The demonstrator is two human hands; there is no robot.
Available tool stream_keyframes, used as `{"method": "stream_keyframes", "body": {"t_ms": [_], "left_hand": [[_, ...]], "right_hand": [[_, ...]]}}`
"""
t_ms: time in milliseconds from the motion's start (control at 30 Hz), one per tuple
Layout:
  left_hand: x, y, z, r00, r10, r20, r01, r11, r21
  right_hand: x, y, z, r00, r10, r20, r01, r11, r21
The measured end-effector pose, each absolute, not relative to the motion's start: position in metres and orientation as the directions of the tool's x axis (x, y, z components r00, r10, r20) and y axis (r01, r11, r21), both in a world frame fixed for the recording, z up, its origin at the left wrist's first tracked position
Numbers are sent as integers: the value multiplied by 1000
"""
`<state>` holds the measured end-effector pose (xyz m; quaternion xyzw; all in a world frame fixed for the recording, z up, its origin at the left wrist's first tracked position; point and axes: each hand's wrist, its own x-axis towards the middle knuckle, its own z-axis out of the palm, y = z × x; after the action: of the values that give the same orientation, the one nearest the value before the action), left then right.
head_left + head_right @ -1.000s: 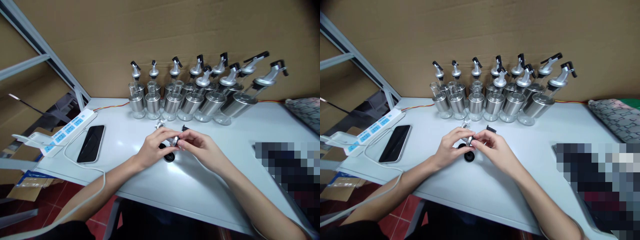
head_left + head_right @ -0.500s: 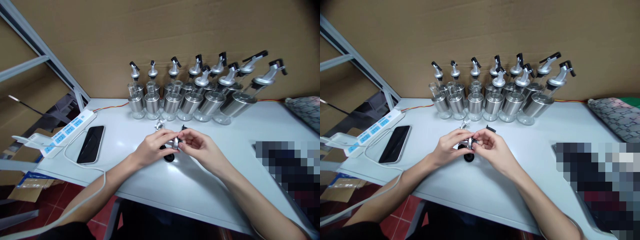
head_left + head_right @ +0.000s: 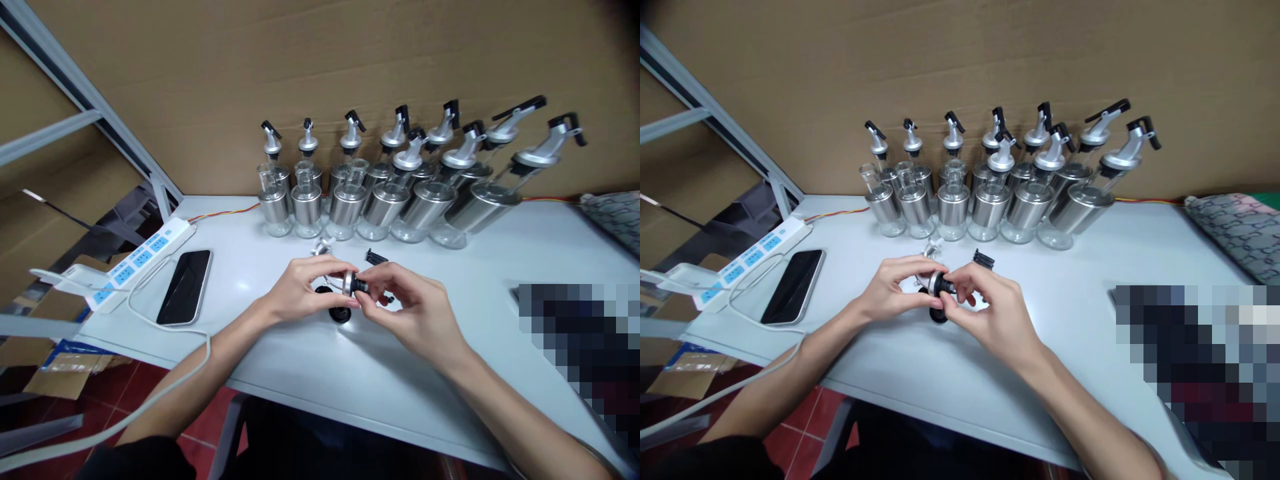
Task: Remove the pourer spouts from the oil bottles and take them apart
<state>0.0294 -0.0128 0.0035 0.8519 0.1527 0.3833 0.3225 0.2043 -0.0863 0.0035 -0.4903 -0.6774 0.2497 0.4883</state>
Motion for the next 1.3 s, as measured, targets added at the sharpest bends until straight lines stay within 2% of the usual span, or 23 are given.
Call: {"method": "stream_keyframes", "body": {"t_ms": [67,133,233,333,467,667,900,1100,1200,1300], "left_hand": [[30,-13,3,666,539,515,25,-706,708],[32,-15,0,634,542,552,15,-722,692],[35,-18,-7,551,473,688,33,-836,548],[38,-22,-12,536,375,756,141,-923,358],[43,-24,-12,587,292,755,262,-951,165],[43,-23,-6,644,247,724,344,-939,14],[40,-22,-2,685,220,695,363,-930,-64],[44,-25,-7,710,205,674,330,-942,-61],[47,-28,-7,689,229,687,359,-932,-49],[49,-29,-4,663,256,703,353,-935,7]], "right_hand": [[206,-85,4,-54,880,473,449,444,-775],[208,-84,4,-48,892,450,427,425,-798],[208,-81,4,-14,957,291,336,279,-900],[205,-80,1,-63,980,190,354,200,-914],[200,-82,1,-84,974,208,392,224,-892],[199,-82,2,42,971,235,417,197,-887],[202,-81,3,106,980,171,414,112,-903],[202,-79,5,77,997,-28,292,-50,-955],[200,-80,5,147,989,-12,294,-55,-954],[196,-81,7,198,978,72,272,16,-962]]}}
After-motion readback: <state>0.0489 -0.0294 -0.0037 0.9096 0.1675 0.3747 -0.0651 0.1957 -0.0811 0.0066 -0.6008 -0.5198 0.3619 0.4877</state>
